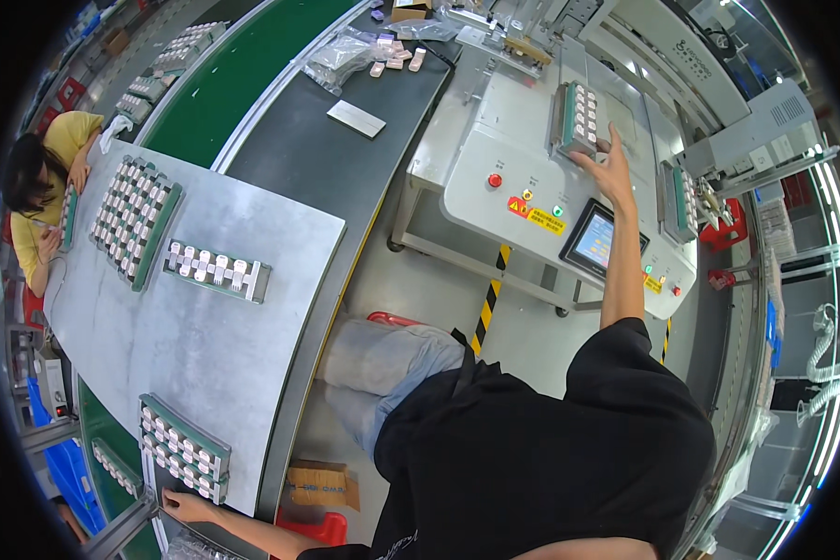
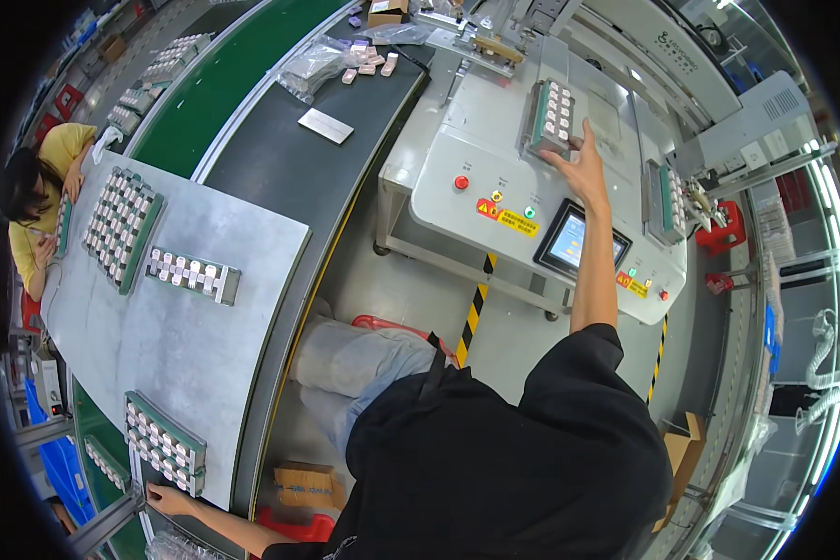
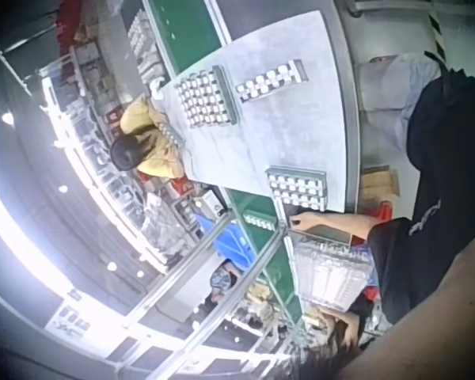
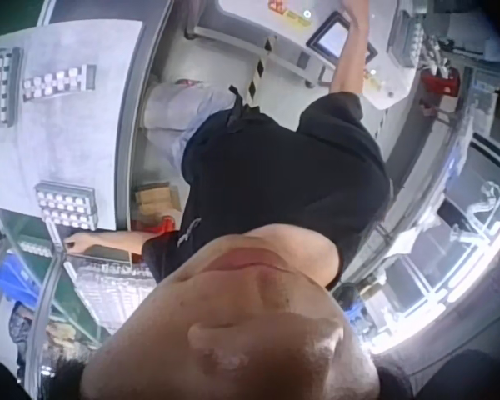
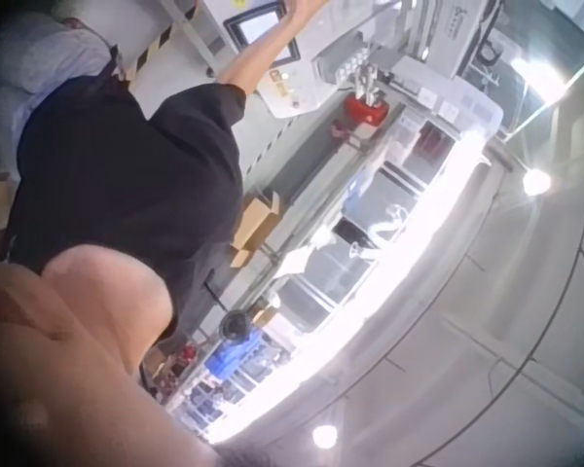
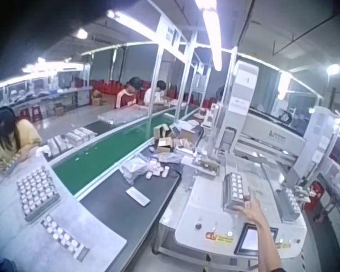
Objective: Assembling electronic components by organizing and placing them into specialized trays on a production line conveyor belt.
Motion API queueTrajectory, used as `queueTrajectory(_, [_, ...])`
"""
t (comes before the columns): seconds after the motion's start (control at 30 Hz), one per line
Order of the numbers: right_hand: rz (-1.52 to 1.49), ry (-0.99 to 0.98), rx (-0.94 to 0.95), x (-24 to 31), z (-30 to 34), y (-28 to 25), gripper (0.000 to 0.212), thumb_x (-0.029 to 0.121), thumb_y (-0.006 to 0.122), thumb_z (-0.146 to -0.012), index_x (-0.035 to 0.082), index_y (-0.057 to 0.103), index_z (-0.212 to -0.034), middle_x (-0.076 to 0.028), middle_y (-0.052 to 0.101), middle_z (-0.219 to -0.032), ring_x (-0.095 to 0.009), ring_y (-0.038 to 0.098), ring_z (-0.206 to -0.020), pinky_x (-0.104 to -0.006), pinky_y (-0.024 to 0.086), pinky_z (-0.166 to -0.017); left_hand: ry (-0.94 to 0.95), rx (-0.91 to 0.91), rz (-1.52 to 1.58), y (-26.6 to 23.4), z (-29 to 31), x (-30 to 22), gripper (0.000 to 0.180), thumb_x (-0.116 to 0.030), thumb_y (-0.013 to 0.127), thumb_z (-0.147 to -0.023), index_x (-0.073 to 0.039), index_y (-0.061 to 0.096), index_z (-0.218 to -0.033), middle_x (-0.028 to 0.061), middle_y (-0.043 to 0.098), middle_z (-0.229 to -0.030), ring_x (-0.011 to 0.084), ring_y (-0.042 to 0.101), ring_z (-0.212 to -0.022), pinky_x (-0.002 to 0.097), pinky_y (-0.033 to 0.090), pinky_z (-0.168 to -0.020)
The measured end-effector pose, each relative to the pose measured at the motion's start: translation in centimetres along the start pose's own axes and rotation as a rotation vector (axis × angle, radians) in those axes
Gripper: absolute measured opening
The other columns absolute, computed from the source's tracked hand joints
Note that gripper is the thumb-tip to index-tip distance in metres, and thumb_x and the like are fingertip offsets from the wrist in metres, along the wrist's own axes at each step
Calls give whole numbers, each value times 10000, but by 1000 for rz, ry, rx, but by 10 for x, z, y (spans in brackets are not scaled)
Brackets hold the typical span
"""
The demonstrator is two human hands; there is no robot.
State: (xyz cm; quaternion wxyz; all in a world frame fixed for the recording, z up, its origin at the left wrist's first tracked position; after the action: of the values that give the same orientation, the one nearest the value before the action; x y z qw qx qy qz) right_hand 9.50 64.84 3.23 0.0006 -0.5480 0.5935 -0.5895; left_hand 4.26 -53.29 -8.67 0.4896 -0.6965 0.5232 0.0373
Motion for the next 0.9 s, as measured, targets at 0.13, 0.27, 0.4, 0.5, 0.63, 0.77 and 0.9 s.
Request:
queueTrajectory(0.13, [43,59,33,-7,-10,-1,1243,342,959,-715,-45,204,-1623,-279,657,-1353,-303,681,-1152,-387,503,-1027,-52,37,-13,5,2,0,426,-341,599,-1035,37,714,-1195,202,729,-1176,346,695,-1039,404,542,-918])
queueTrajectory(0.27, [276,-32,-24,-1,-8,-8,1211,408,958,-694,-39,279,-1592,-247,676,-1321,-338,636,-1185,-445,445,-1072,-47,44,-17,8,0,-4,416,-330,619,-1025,43,714,-1183,213,729,-1166,346,699,-1042,408,544,-911])
queueTrajectory(0.4, [503,-17,-168,23,50,-12,1210,449,978,-624,-8,350,-1551,-199,589,-1290,-376,534,-1234,-531,391,-1051,-24,-29,64,-2,-6,12,372,-286,642,-1011,56,731,-1131,206,740,-1103,331,705,-1012,382,547,-908])
queueTrajectory(0.5, [650,52,-123,17,91,-4,1215,390,991,-597,9,344,-1553,-220,521,-1291,-415,514,-1205,-550,393,-1027,-26,-19,34,6,-3,4,359,-261,638,-1013,64,731,-1134,212,742,-1107,325,711,-1004,378,552,-910])
queueTrajectory(0.63, [625,51,-114,13,101,12,1162,329,974,-626,11,348,-1552,-231,506,-1291,-418,506,-1210,-540,397,-1007,-27,-15,63,7,-3,5,341,-247,635,-1014,56,734,-1135,206,748,-1098,318,720,-981,375,564,-894])
queueTrajectory(0.77, [617,38,-103,12,106,17,1123,296,966,-633,3,368,-1538,-232,505,-1279,-407,501,-1211,-527,394,-993,-15,-39,74,-1,-3,4,331,-236,634,-1015,55,733,-1136,206,752,-1079,310,721,-965,376,568,-884])
queueTrajectory(0.9, [636,41,-100,8,110,13,1059,340,951,-659,15,412,-1510,-230,505,-1280,-408,498,-1217,-527,389,-1000,-44,-43,97,7,0,-3,335,-243,641,-1015,54,734,-1140,203,754,-1072,319,721,-961,380,570,-885])
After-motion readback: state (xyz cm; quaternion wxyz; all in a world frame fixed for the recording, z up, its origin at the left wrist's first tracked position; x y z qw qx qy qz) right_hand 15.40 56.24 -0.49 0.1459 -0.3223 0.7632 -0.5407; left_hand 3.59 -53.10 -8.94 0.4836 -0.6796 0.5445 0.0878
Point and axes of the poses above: each hand's wrist, its own z-axis away from the middle knuckle, its own y-axis out of the palm, x = y × z, the point moved 9 cm from there along -z, towards the middle knuckle
